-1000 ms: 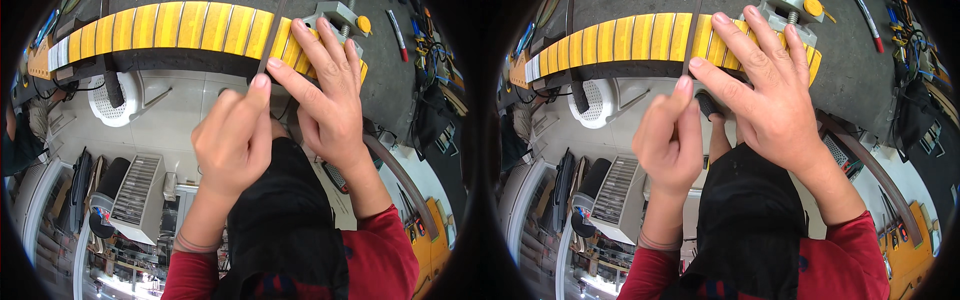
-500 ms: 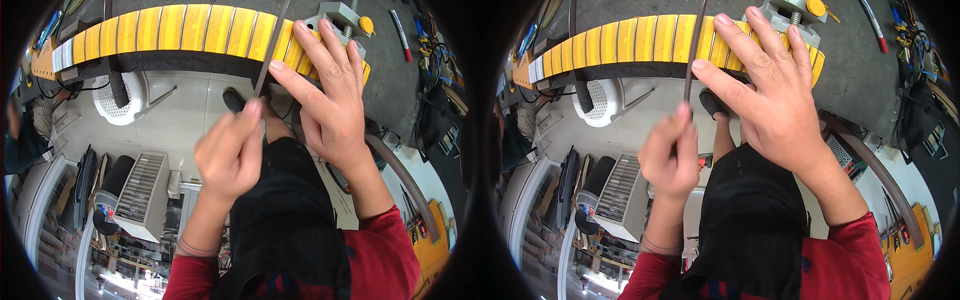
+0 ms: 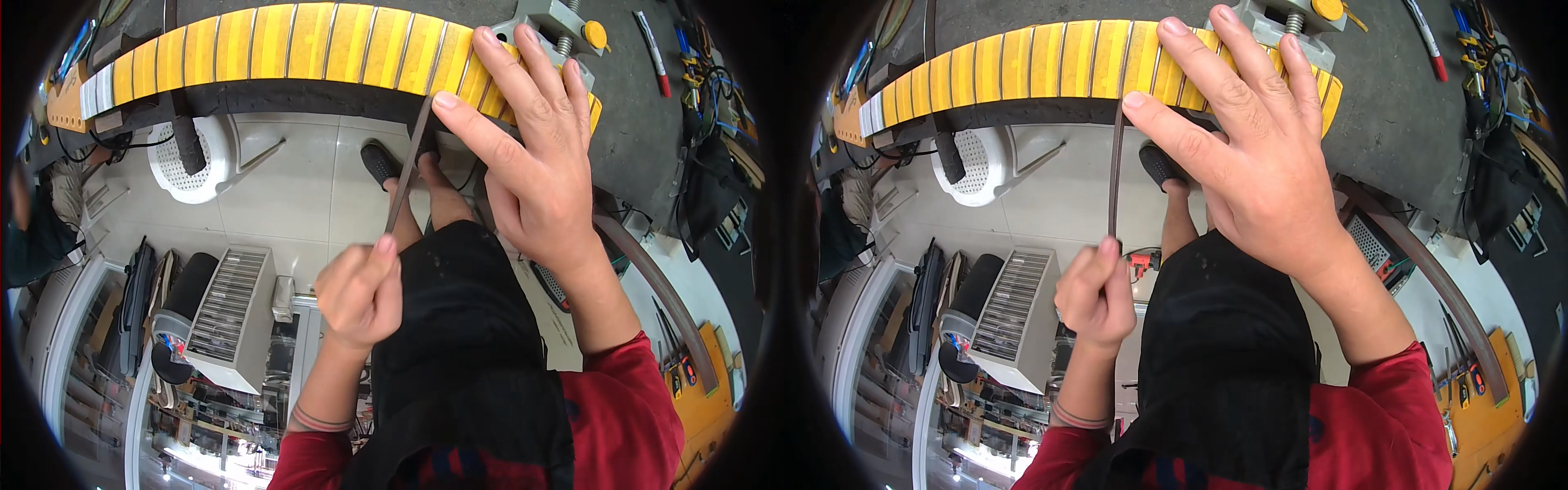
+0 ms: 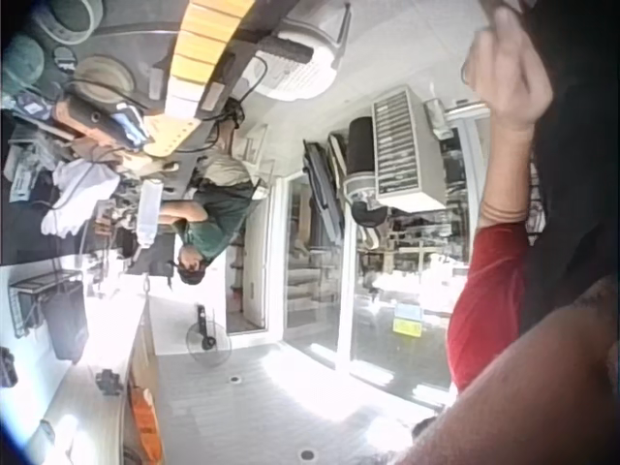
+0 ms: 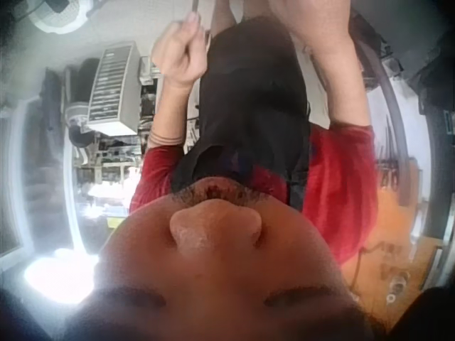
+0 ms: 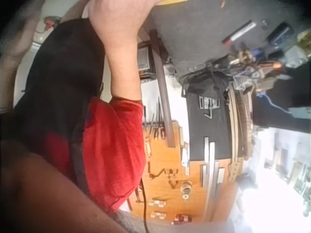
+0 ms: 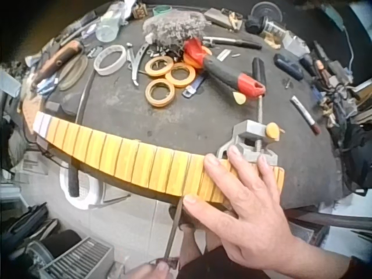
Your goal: The person uses a file to smooth the edges of the frets on a guitar neck that is secured to a workbench.
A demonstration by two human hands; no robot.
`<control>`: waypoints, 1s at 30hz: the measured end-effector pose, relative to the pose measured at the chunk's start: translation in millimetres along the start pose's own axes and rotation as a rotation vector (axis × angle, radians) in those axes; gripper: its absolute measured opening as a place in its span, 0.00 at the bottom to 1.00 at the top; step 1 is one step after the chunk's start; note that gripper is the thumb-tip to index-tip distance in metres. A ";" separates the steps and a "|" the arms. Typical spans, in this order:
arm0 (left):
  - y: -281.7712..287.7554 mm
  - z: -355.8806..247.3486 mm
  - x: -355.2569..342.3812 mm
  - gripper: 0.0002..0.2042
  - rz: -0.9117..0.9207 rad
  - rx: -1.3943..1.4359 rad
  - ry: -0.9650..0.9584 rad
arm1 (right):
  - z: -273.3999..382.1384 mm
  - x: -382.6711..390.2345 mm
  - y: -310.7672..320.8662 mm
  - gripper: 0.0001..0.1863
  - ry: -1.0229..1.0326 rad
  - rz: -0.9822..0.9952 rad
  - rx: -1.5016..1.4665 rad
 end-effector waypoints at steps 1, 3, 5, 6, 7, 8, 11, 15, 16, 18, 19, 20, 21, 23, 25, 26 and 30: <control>3.2 1.6 5.6 0.22 0.000 -0.003 -0.003 | 0.0 -0.1 -0.2 0.38 0.006 -0.007 -0.006; 12.7 2.9 11.2 0.20 -0.044 0.032 -0.038 | -7.8 1.2 -7.3 0.38 0.014 -0.019 -0.016; 9.8 9.7 12.4 0.20 -0.011 0.047 -0.055 | -21.5 7.9 -18.8 0.39 0.185 -0.096 0.116; 9.1 18.9 11.4 0.19 -0.026 0.171 0.025 | -26.2 8.1 -23.9 0.39 0.243 -0.126 0.157; 8.1 26.5 9.5 0.19 -0.041 0.296 0.105 | -27.7 7.9 -24.7 0.39 0.287 -0.190 0.171; 6.9 25.1 7.1 0.19 -0.021 0.306 0.110 | -26.5 9.2 -22.3 0.39 0.309 -0.222 0.177; -5.9 29.0 1.6 0.20 0.025 0.560 0.228 | -21.8 10.6 -20.1 0.39 0.275 -0.159 0.154; -12.1 28.8 1.3 0.18 0.103 0.590 0.250 | -24.2 9.5 -18.4 0.39 0.244 -0.098 0.168; -11.9 27.7 1.7 0.18 0.108 0.567 0.233 | -24.3 7.8 -18.2 0.39 0.273 -0.146 0.177; -14.1 26.4 -3.0 0.17 0.115 0.549 0.214 | -10.7 7.0 -10.5 0.39 0.299 -0.191 0.190; -14.5 26.4 -19.2 0.16 0.079 0.532 0.288 | 0.2 1.3 -2.5 0.39 0.144 -0.092 0.078; -16.6 24.5 -42.5 0.16 0.050 0.511 0.308 | 1.1 -1.1 -2.7 0.39 -0.011 0.008 -0.034; -21.0 21.0 -67.7 0.16 0.027 0.499 0.324 | 0.2 -0.2 -2.3 0.39 -0.013 0.010 -0.029; -21.0 13.6 -87.4 0.17 0.005 0.463 0.288 | 1.6 -3.0 -0.5 0.39 -0.014 -0.025 -0.034; -18.2 10.8 -70.5 0.18 0.010 0.338 0.207 | 1.3 -1.6 -1.7 0.39 -0.011 -0.019 -0.026; -13.4 8.1 -55.7 0.19 0.012 0.257 0.154 | 0.3 -0.9 -1.7 0.38 -0.010 -0.012 -0.013; -5.6 2.5 -35.9 0.20 0.041 0.119 0.064 | -25.3 7.9 -21.3 0.38 0.249 -0.129 0.165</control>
Point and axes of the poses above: each hand's wrist, its own x-axis away from the middle knuckle, its own y-axis out of the back of the hand, z = x × y, the point moved 7 cm from there along -x, towards the middle knuckle, and after that the axes turned 3 degrees about z, right-handed, at the moved point
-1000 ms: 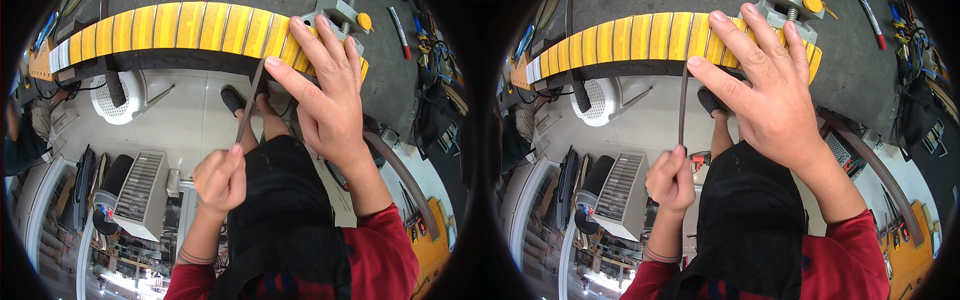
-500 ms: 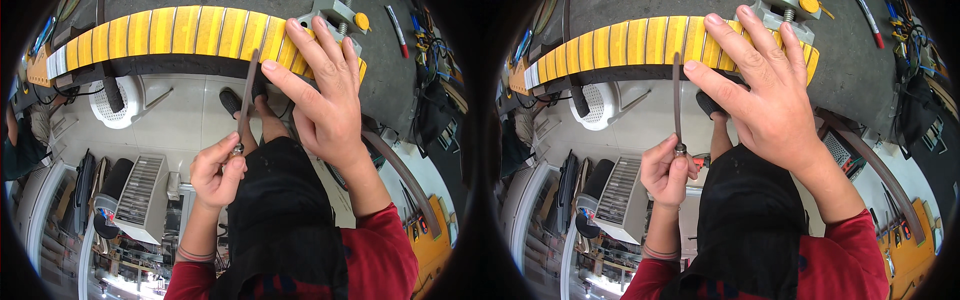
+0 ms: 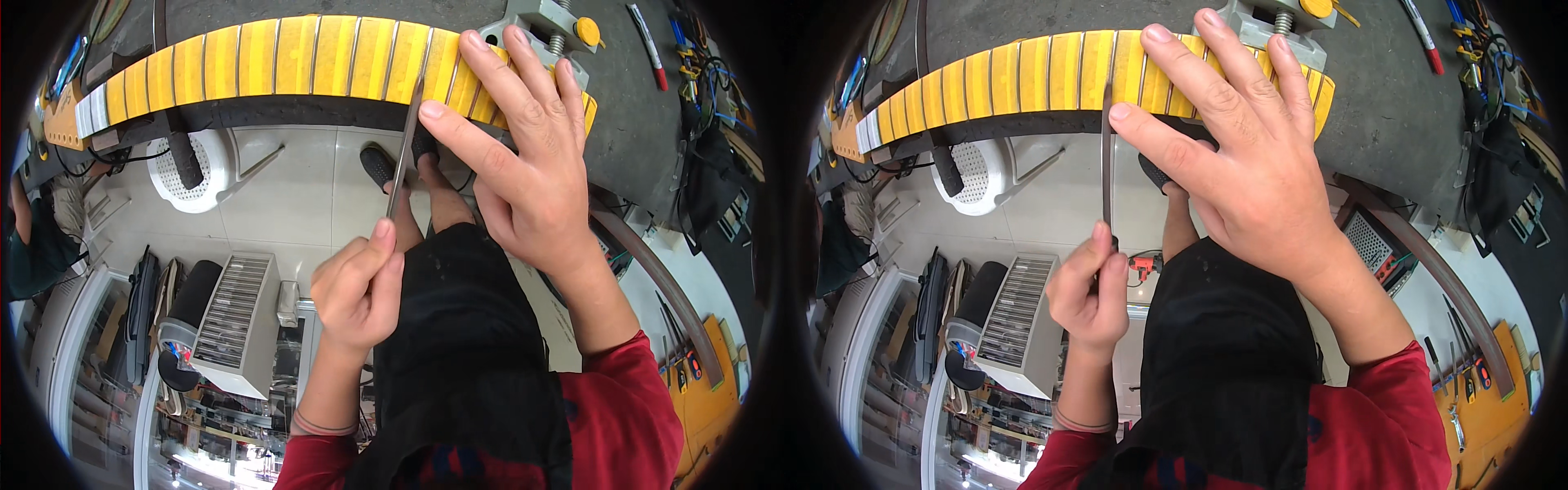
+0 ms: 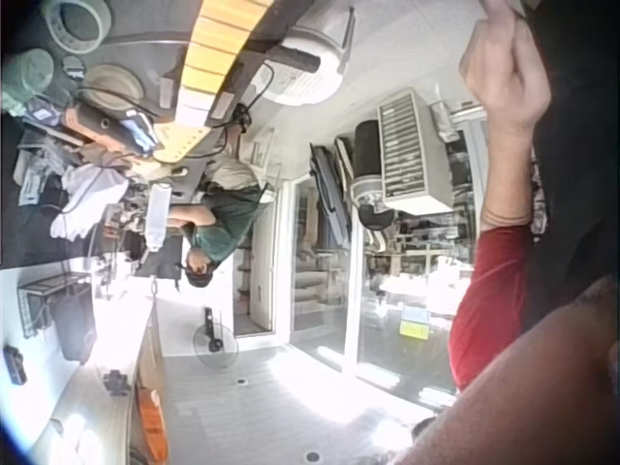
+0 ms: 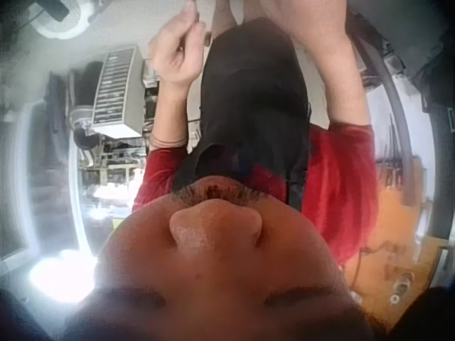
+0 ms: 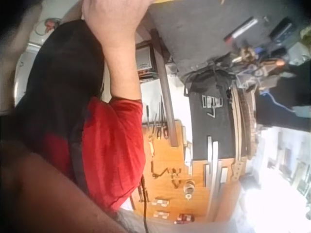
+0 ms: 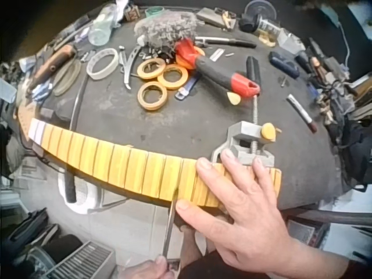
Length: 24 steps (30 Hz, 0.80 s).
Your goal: The person uses a file to smooth the edges of the frets on a guitar neck that is secured to a workbench.
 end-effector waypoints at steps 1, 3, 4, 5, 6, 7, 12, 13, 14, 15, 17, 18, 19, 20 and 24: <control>-3.1 -1.9 -13.6 0.20 -0.012 0.001 -0.010 | 1.4 -0.5 -0.4 0.38 0.027 -0.061 0.003; -11.1 -4.4 -40.8 0.20 -0.033 0.006 -0.025 | 0.5 0.3 -4.1 0.38 0.053 -0.123 0.002; -14.2 -2.0 -57.3 0.19 -0.060 0.084 -0.007 | -1.4 1.2 -5.1 0.37 0.067 -0.123 0.021; -10.9 -4.0 -54.8 0.19 -0.070 0.090 -0.001 | 1.2 -0.1 -2.2 0.37 0.076 -0.126 0.028; -12.1 -4.5 -51.9 0.18 -0.075 0.106 0.005 | 1.9 2.5 0.6 0.37 0.080 -0.121 0.042; -12.0 -4.8 -48.7 0.18 -0.080 0.123 0.013 | 4.8 1.1 5.3 0.37 0.020 -0.035 0.015; 1.4 -0.6 16.5 0.19 -0.010 0.003 0.053 | 6.5 -1.2 2.8 0.36 0.030 -0.094 0.013; -1.5 -2.4 1.6 0.19 -0.014 0.000 0.053 | 9.2 -3.5 8.5 0.36 0.060 -0.110 0.028; -6.8 -2.7 -21.6 0.20 -0.046 0.032 0.025 | 7.4 -3.2 7.7 0.36 0.018 -0.049 0.009; -9.8 -2.0 -38.9 0.21 -0.077 0.056 -0.002 | 7.6 -2.3 3.6 0.36 -0.001 -0.021 -0.008; -15.5 -0.6 -53.2 0.21 -0.100 0.087 -0.014 | 5.6 -1.1 3.3 0.36 -0.024 0.010 -0.013; -14.7 -1.8 -50.2 0.21 -0.107 0.101 -0.027 | 3.1 -1.7 3.4 0.36 -0.029 0.005 -0.008; -13.4 -0.2 -45.2 0.22 -0.116 0.113 -0.034 | 2.0 -2.0 0.1 0.36 -0.032 0.003 -0.009; -9.0 0.3 -18.6 0.21 -0.069 0.010 -0.043 | 5.2 -3.8 -0.8 0.36 0.012 -0.054 0.013; 6.5 8.1 48.2 0.19 0.020 -0.015 0.018 | 6.3 -3.6 4.1 0.36 0.068 -0.088 0.075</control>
Point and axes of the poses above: each hand's wrist, its own x-axis away from the middle knuckle, its own y-axis out of the back of the hand, z = x × y, the point moved 7 cm from there along -x, towards the middle knuckle, and after that the axes turned 3 degrees about z, right-handed, at the moved point
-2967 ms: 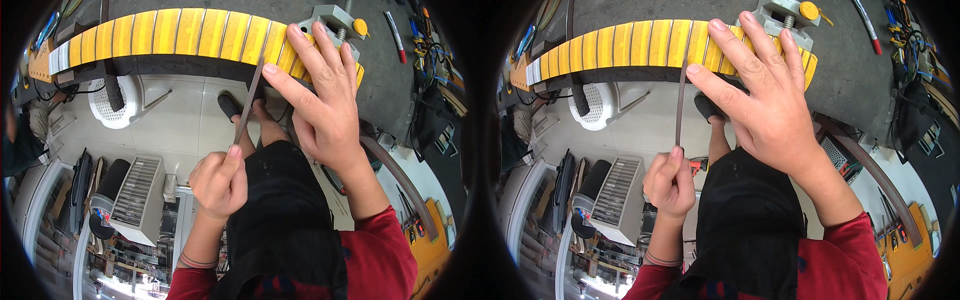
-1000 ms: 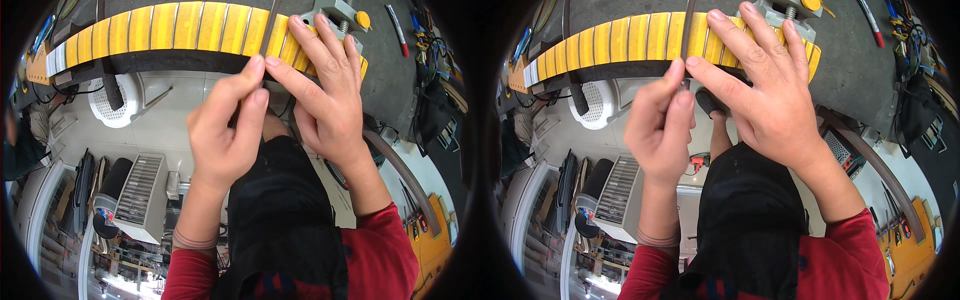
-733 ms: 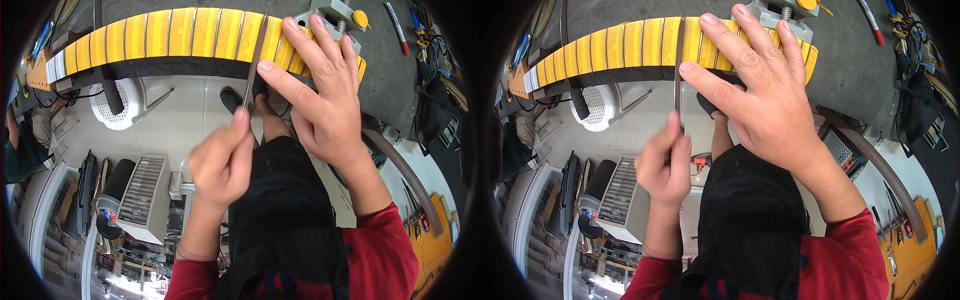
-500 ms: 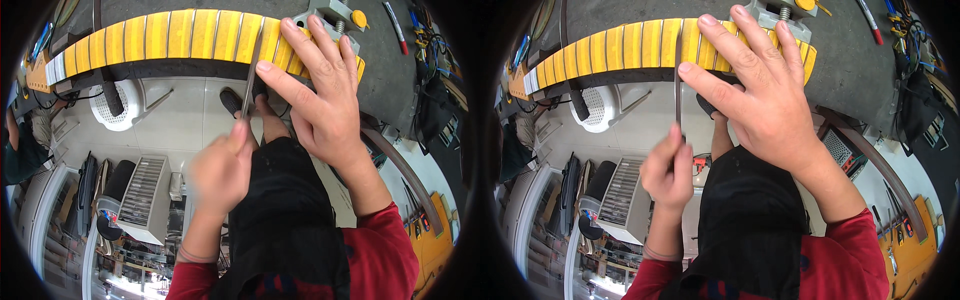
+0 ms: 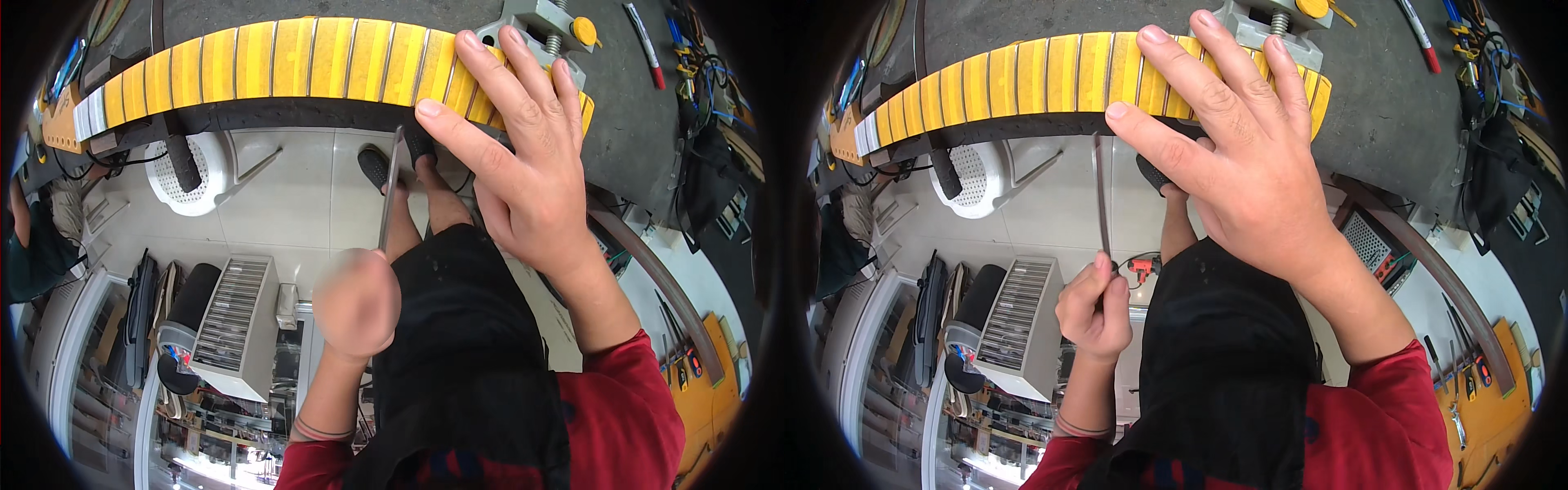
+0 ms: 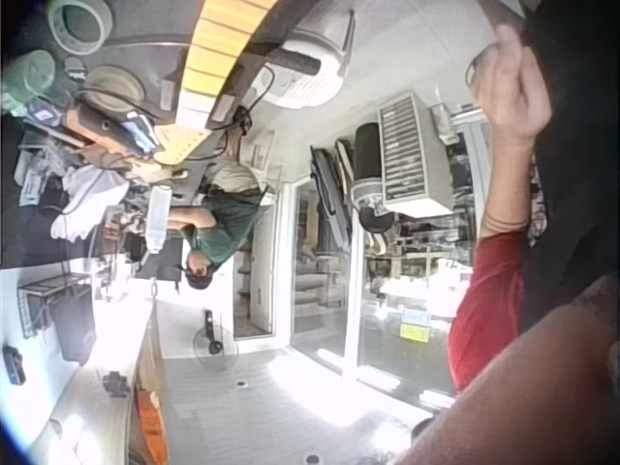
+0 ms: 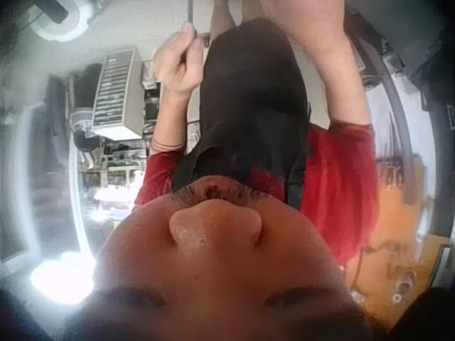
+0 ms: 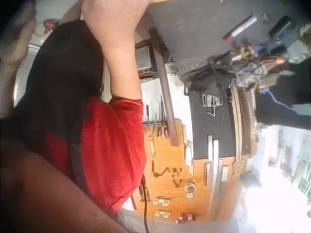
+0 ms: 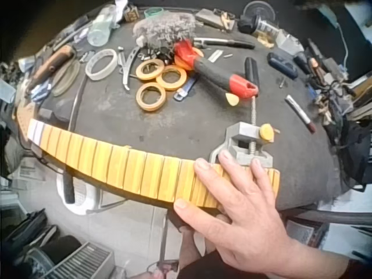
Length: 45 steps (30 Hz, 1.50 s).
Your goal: The person uses a file to smooth the edges of the frets on a guitar neck that is secured to a workbench.
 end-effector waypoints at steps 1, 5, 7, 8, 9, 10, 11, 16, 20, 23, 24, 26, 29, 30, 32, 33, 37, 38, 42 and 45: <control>2.2 3.7 4.4 0.18 -0.018 0.048 0.031 | 0.8 0.8 0.7 0.36 0.005 0.006 0.009; 0.6 13.4 -0.3 0.17 -0.030 0.155 0.099 | -1.8 2.0 0.1 0.38 -0.081 0.082 -0.078; -1.7 14.3 -1.7 0.17 -0.010 0.177 0.096 | 5.1 -3.3 5.3 0.38 -0.081 0.068 -0.088; -2.9 14.0 -2.7 0.16 0.012 0.198 0.093 | 8.5 -10.6 12.7 0.39 -0.204 0.120 -0.196; -3.1 13.4 -6.0 0.16 0.013 0.200 0.092 | 8.0 -11.7 14.2 0.39 -0.266 0.148 -0.247; -3.5 13.7 -10.5 0.16 0.016 0.220 0.119 | 8.1 -12.3 15.4 0.39 -0.330 0.173 -0.297; -4.8 14.2 -17.5 0.16 0.016 0.247 0.149 | 8.4 -12.1 15.4 0.39 -0.332 0.181 -0.296; -14.7 -5.6 -111.0 0.17 -0.022 0.329 0.191 | 9.4 -15.0 14.4 0.39 -0.350 0.171 -0.312; -8.7 -1.3 -67.4 0.16 0.015 0.294 0.234 | 5.2 -14.9 16.1 0.38 -0.356 0.163 -0.300; 1.7 5.3 -22.9 0.16 0.048 0.245 0.226 | 7.0 -16.4 16.5 0.35 -0.360 0.180 -0.288; 0.8 1.4 -31.1 0.17 0.069 0.222 0.184 | 7.7 -16.1 15.3 0.35 -0.363 0.180 -0.291; -6.2 -8.7 -72.2 0.17 0.086 0.183 0.188 | 8.6 -15.1 13.2 0.33 -0.362 0.176 -0.293; -11.0 -15.8 -112.1 0.16 0.070 0.231 0.291 | 8.7 -18.0 12.9 0.32 -0.375 0.171 -0.300; -11.4 -15.6 -108.2 0.16 0.069 0.226 0.303 | 7.0 -17.5 14.1 0.32 -0.381 0.174 -0.295; -9.1 -11.2 -75.7 0.16 0.080 0.175 0.266 | 5.0 -12.2 12.9 0.31 -0.373 0.206 -0.271; -1.5 -10.9 -48.5 0.16 0.083 0.114 0.219 | 5.0 -13.8 14.0 0.31 -0.377 0.201 -0.274; 10.8 -23.8 -49.9 0.17 0.078 0.063 0.173 | 8.3 -16.8 12.6 0.31 -0.374 0.205 -0.265; 5.9 -25.3 -70.3 0.18 0.097 0.063 0.195 | 8.0 -16.4 12.3 0.30 -0.367 0.200 -0.261; -10.2 -26.9 -126.4 0.19 0.093 0.084 0.271 | 6.0 -18.3 13.8 0.30 -0.379 0.214 -0.291; -3.2 -30.6 -75.0 0.18 0.084 -0.059 0.099 | 4.8 -13.6 13.3 0.29 -0.375 0.220 -0.282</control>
Point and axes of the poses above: each hand's wrist, its own x-axis away from the middle knuckle, its own y-axis out of the back of the hand, z = x × y, the point moved 7 cm from there along -x, towards the middle knuckle, and after that the axes turned 3 degrees about z, right-handed, at the moved point
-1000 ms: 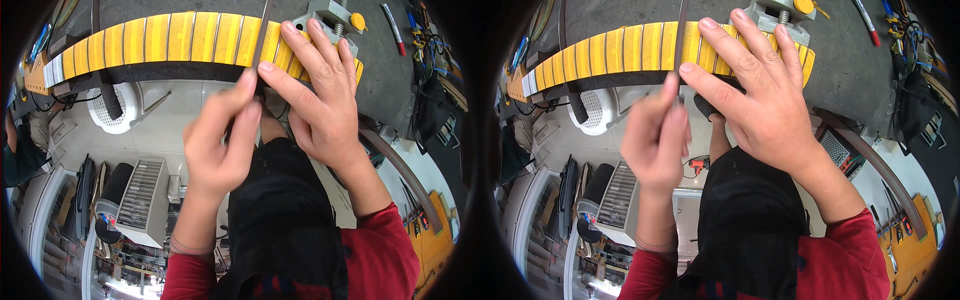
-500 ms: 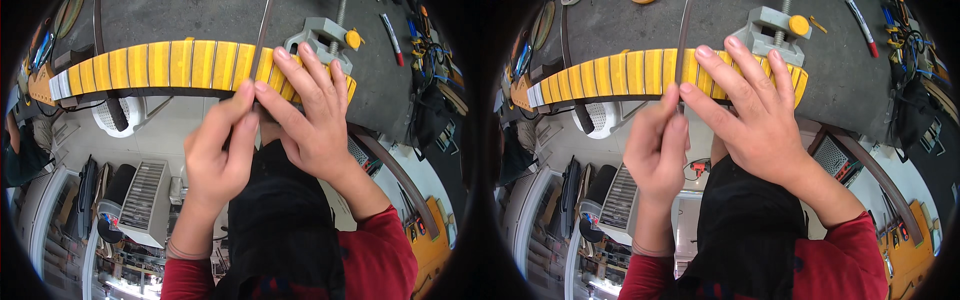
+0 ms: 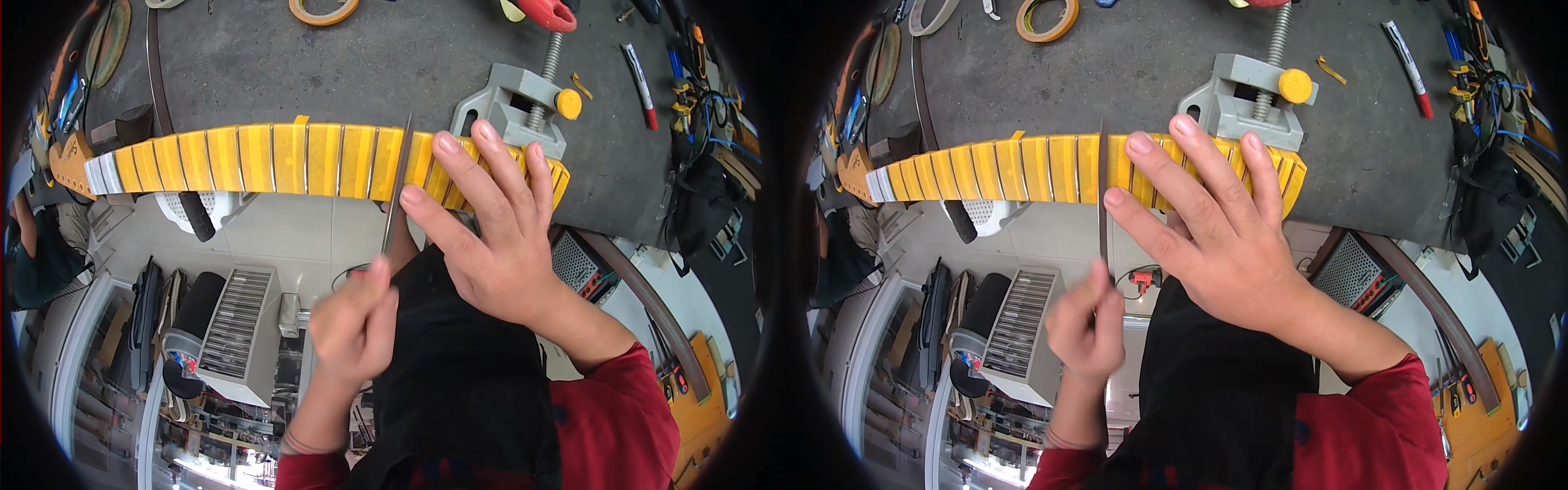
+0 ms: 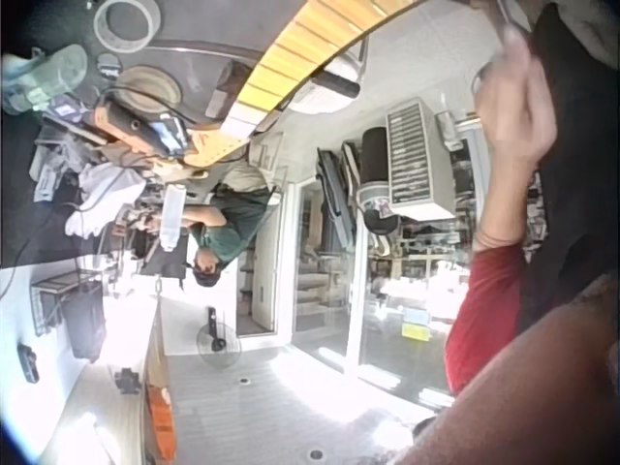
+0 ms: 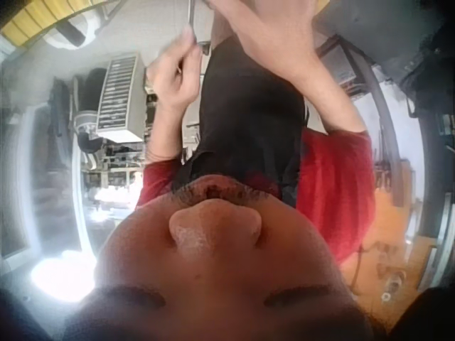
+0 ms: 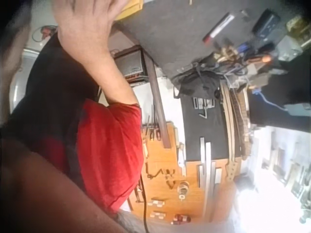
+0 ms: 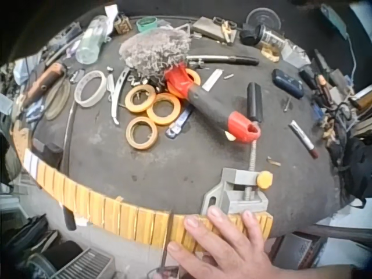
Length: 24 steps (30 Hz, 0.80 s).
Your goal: The person uses a file to smooth the edges of the frets on a guitar neck that is secured to a workbench.
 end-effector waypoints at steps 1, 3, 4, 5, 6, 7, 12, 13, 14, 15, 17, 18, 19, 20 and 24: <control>4.4 -0.7 21.9 0.17 -0.006 -0.054 -0.030 | 1.1 -0.8 -1.0 0.29 0.000 -0.003 -0.004; 9.6 -0.2 30.9 0.17 0.013 -0.031 -0.003 | 3.0 -0.8 -1.4 0.29 0.009 -0.018 -0.011; 9.1 1.3 32.1 0.18 0.033 -0.007 0.026 | 2.4 -0.5 -0.3 0.29 0.009 -0.017 -0.011; 7.5 -4.5 9.2 0.17 0.032 -0.030 0.007 | 3.0 -0.2 -1.0 0.29 0.005 -0.003 -0.012; 0.9 -5.6 -16.8 0.17 0.030 -0.029 0.007 | 3.8 0.0 -1.5 0.29 0.000 0.011 -0.012; -4.5 -6.5 -42.4 0.19 -0.009 0.008 -0.014 | 5.5 -0.5 -1.0 0.29 0.002 0.011 -0.012; -2.0 -5.0 -11.1 0.22 -0.036 -0.011 -0.020 | -0.1 0.0 -2.0 0.30 0.002 0.001 -0.014; 3.0 -1.3 18.4 0.19 -0.001 -0.035 -0.004 | 0.4 -0.4 -1.5 0.30 0.002 0.001 -0.017; 5.6 1.1 34.1 0.17 0.031 -0.060 0.012 | 1.8 -1.2 -1.2 0.31 0.008 -0.007 -0.020; 5.2 -0.4 29.0 0.17 0.030 -0.058 0.013 | 3.1 -0.8 -1.0 0.31 0.014 -0.012 -0.018; 4.3 -8.3 6.2 0.24 -0.032 -0.048 -0.060 | 4.0 -1.7 -0.1 0.32 0.005 0.006 -0.018; -1.5 -6.5 -14.7 0.24 -0.033 -0.044 -0.061 | 4.7 -1.5 -0.1 0.32 -0.002 0.015 -0.014; -6.8 -5.3 -40.0 0.24 -0.062 -0.002 -0.094 | 5.5 -1.7 -0.6 0.32 -0.006 0.025 -0.013; -3.2 -9.0 -45.0 0.24 -0.080 0.006 -0.108 | 6.4 -5.3 2.1 0.33 -0.011 0.023 -0.027; -2.2 -3.9 -13.0 0.23 -0.050 -0.008 -0.077 | 1.2 -0.5 -0.9 0.35 -0.004 0.014 -0.007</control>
Point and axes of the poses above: each hand's wrist, its own x-axis away from the middle knuckle, its own y-axis out of the back of the hand, z = x × y, the point moved 7 cm from there along -x, towards the middle knuckle, and after that the axes turned 3 degrees about z, right-handed, at the moved point
